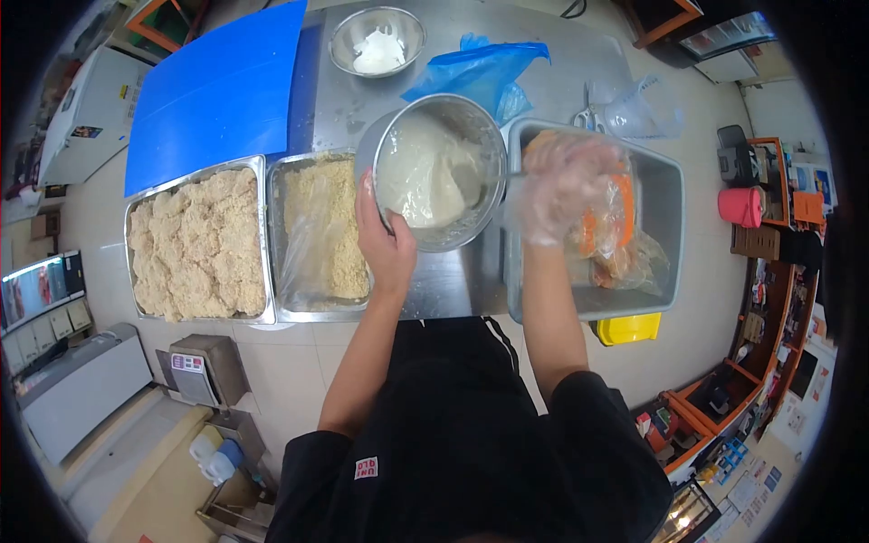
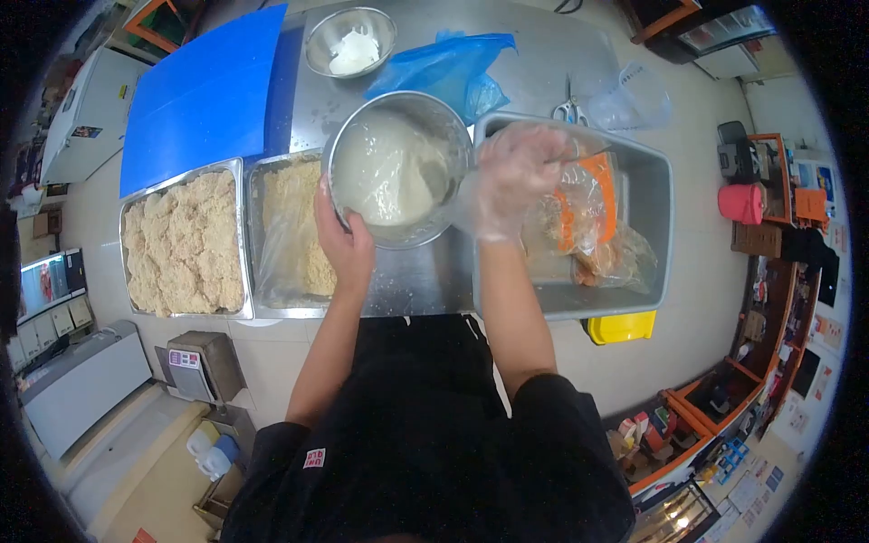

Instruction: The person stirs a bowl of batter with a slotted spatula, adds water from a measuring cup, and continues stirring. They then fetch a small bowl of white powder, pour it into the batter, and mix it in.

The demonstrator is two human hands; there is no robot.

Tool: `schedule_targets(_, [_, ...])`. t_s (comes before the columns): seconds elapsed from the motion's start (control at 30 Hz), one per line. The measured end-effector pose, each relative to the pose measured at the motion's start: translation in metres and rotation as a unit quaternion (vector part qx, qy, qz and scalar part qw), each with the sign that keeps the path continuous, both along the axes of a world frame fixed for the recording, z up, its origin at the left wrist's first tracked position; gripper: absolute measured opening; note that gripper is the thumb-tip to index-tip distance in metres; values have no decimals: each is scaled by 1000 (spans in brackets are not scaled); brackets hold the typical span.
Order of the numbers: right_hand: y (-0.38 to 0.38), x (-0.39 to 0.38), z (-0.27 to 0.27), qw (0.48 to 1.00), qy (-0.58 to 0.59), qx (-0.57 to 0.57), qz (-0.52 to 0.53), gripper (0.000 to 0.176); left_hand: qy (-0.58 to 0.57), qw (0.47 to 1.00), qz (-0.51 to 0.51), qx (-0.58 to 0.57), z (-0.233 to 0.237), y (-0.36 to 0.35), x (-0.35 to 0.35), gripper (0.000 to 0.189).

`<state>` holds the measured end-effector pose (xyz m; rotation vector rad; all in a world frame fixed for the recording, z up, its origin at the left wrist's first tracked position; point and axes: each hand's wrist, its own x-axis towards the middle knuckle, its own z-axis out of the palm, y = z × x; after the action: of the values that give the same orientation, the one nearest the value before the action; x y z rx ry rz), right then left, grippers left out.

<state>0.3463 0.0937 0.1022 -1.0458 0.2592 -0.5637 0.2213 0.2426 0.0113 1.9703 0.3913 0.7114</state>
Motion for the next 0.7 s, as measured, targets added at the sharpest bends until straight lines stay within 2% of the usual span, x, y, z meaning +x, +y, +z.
schedule_targets(0.07, [1,-13,17,1000,15,-8,25,60,5,1000,-17,11,1,3,-1,61])
schedule_targets(0.17, [-31,12,-31,966,-226,-24,125,46,8,1000,-18,18,2,-2,-6,61])
schedule_targets(0.23, [-16,5,-30,996,-71,29,55,46,-2,1000,-10,11,3,1,-1,61])
schedule_targets(0.3, [-12,-3,-21,999,-11,28,35,47,-6,1000,-1,-16,-1,3,-1,61])
schedule_targets(0.33, [-16,-7,-8,998,-28,0,50,48,-8,1000,-8,-5,-1,2,-1,61])
schedule_targets(0.43, [-19,3,-20,990,-123,-73,1,57,-5,1000,-18,19,-1,0,-8,61])
schedule_targets(0.5, [-15,1,-25,990,-123,-69,-11,60,-5,1000,-15,26,1,-1,-5,61])
schedule_targets(0.57, [-1,-27,-15,999,-32,-22,34,58,-17,1000,0,9,-3,-1,-2,60])
schedule_targets(0.7, [23,-32,17,996,-23,35,76,61,-6,1000,-8,7,-6,-2,-5,60])
